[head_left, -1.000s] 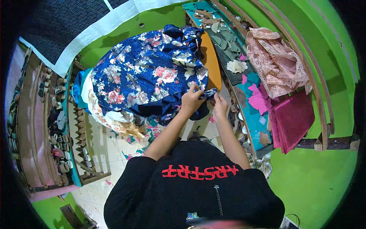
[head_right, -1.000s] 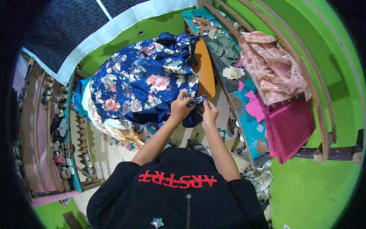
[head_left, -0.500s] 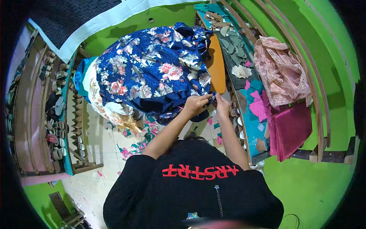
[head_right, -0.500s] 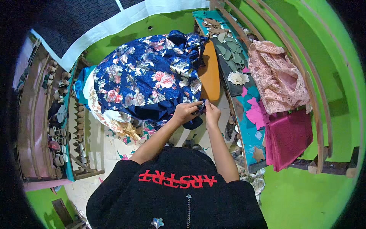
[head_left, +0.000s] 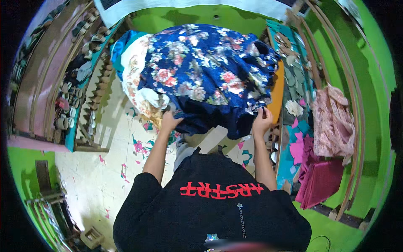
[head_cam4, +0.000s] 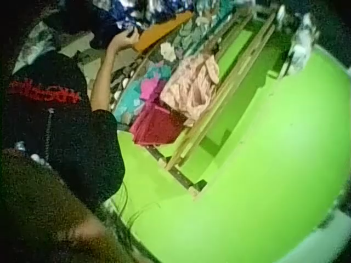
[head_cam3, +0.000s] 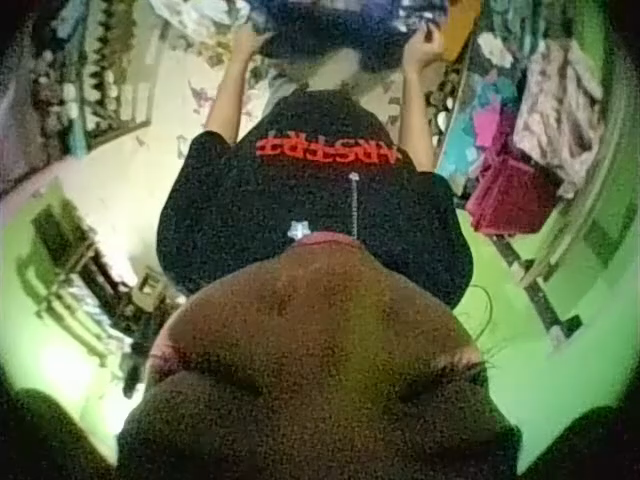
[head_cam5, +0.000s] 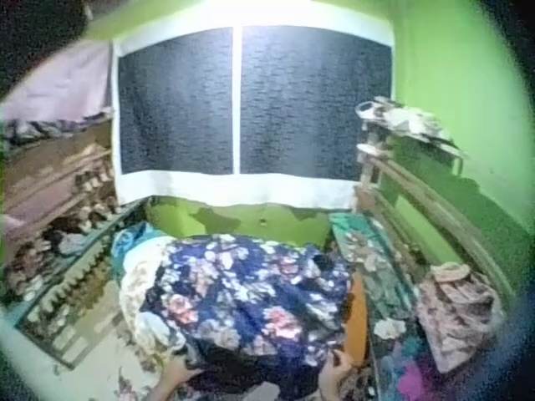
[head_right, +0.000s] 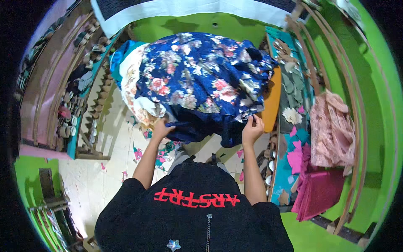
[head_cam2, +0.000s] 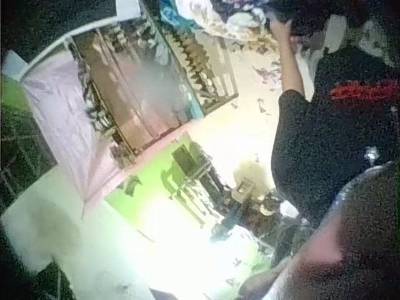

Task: The person is folding clothes and placing them on a shelf.

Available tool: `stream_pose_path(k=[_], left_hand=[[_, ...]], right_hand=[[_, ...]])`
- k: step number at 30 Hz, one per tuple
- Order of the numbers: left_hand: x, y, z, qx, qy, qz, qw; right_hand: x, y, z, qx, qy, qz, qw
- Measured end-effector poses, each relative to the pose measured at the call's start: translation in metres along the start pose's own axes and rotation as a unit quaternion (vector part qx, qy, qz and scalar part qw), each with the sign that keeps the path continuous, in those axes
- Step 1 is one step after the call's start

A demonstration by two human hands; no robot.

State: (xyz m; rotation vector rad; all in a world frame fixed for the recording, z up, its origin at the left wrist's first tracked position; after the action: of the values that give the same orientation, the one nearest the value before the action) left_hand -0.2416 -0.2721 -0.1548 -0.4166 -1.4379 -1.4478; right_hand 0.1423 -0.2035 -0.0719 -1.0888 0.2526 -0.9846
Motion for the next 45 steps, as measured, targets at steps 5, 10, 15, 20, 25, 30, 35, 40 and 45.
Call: stream_pose_path(k=[5, 10, 15, 20, 25, 30, 35, 40, 45], left_hand=[[0.031, -0.164, -0.003, 0.188, -0.191, 0.176, 0.947], [0.064, -0.186, 0.051, 0.225, -0.191, -0.050, 0.954], [0.060, -0.232, 0.084, 0.253, -0.143, -0.183, 0.939], [0.043, -0.248, 0.107, 0.317, -0.018, -0.213, 0.924], [0.017, -0.251, 0.123, 0.299, 0.017, -0.207, 0.932], [-0.012, -0.233, 0.139, 0.475, -0.023, -0.455, 0.753], [-0.044, -0.235, 0.148, 0.570, -0.061, -0.676, 0.463], [-0.032, -0.204, 0.156, 0.571, -0.078, -0.714, 0.396], [-0.050, -0.195, 0.095, 0.667, 0.050, -0.597, 0.443]], right_hand=[[-0.071, -0.109, -0.034, 0.208, -0.090, 0.072, 0.971], [-0.153, -0.178, -0.089, 0.204, -0.197, 0.169, 0.944], [-0.237, -0.205, -0.174, 0.307, -0.389, 0.113, 0.861], [-0.272, -0.184, -0.238, 0.418, -0.421, 0.018, 0.805], [-0.304, -0.165, -0.231, 0.426, -0.428, -0.105, 0.791], [-0.287, -0.193, -0.197, 0.324, -0.368, 0.042, 0.870], [-0.259, -0.219, -0.168, 0.255, -0.371, 0.093, 0.888], [-0.240, -0.216, -0.133, 0.186, -0.277, 0.083, 0.939], [-0.238, -0.231, -0.128, 0.195, -0.268, 0.102, 0.938]])
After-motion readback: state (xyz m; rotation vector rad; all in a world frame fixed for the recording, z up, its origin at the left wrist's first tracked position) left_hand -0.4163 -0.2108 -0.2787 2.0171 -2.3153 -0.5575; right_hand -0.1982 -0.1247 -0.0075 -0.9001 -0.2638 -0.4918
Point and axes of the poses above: each hand's wrist, its own z-axis towards the middle knuckle, its own x-axis out of the back of the hand, y = z × x, the point moved 4 cm from there along z, towards the middle knuckle, and after that the axes turned 15 degrees about y, right-handed, at the moved point
